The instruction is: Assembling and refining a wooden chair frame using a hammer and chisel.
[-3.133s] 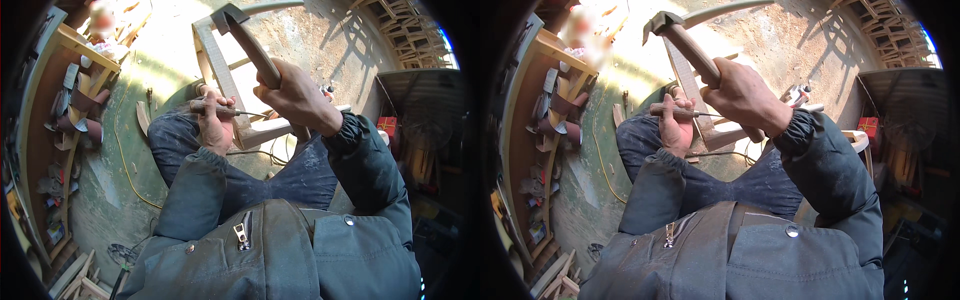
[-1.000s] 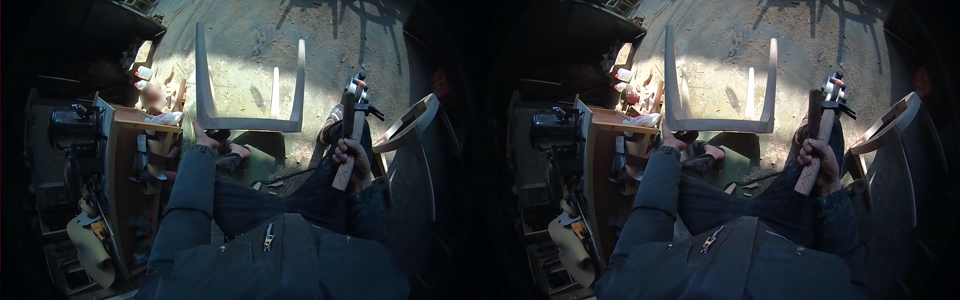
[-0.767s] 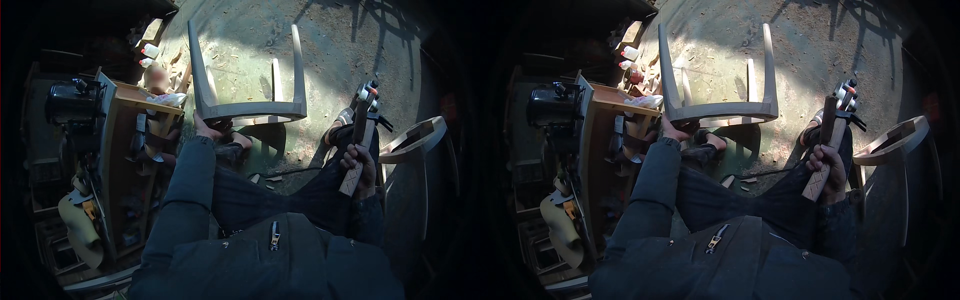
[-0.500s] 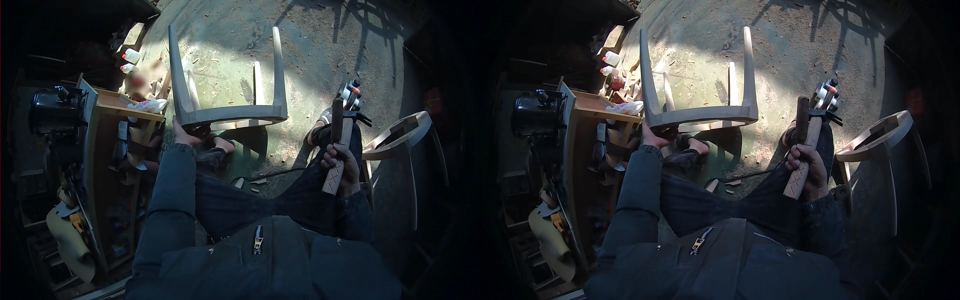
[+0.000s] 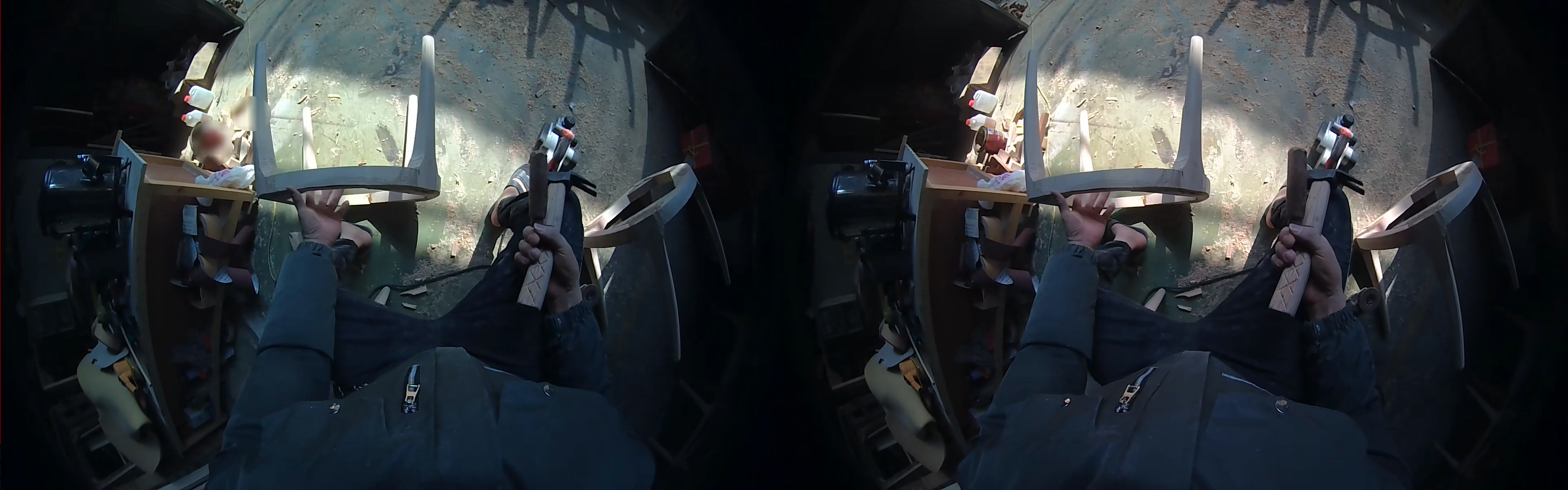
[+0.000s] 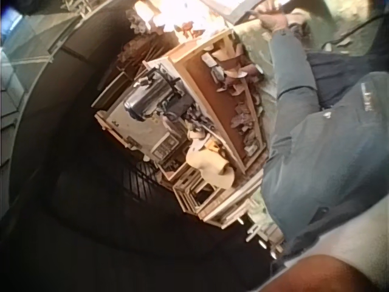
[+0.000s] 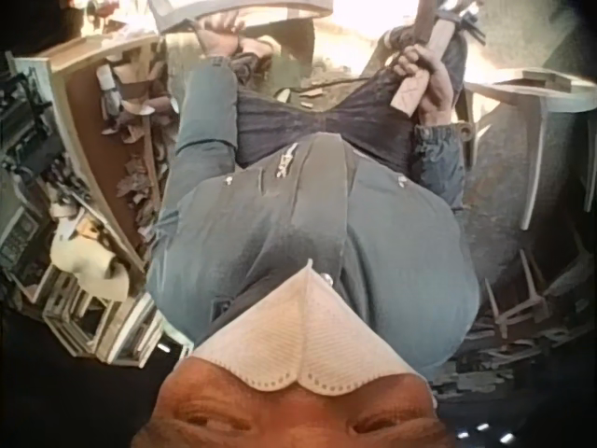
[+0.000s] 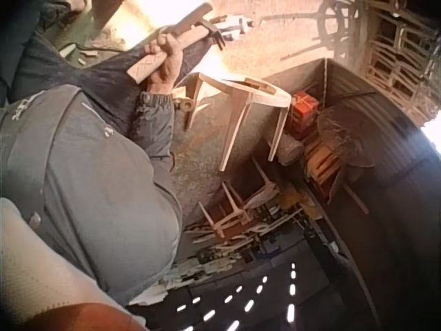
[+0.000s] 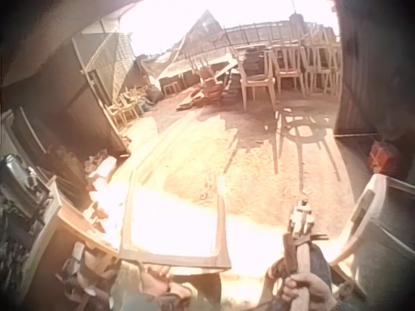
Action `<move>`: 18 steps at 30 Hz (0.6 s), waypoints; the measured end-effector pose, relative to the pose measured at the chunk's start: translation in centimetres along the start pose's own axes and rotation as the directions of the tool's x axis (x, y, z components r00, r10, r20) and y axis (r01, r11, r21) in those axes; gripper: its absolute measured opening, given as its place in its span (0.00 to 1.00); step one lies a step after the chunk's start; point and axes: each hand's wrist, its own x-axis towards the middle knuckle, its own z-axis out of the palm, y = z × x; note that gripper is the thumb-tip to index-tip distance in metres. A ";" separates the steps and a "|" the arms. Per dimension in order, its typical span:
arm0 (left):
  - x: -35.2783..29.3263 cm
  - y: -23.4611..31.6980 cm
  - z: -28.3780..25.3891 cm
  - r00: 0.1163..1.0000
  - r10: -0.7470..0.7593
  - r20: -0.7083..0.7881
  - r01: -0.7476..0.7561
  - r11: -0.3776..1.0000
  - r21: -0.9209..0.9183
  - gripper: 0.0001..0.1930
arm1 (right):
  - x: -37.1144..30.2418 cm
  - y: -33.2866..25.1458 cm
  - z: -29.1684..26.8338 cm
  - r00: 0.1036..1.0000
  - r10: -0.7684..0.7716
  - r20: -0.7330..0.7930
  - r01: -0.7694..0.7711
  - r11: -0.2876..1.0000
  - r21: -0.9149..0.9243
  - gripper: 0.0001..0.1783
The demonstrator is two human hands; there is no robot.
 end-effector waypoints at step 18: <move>8.7 -3.1 3.6 0.972 0.142 -0.187 -0.093 0.964 0.248 0.31 | 0.5 -0.2 1.3 0.995 0.031 -0.097 -0.028 0.999 0.039 0.07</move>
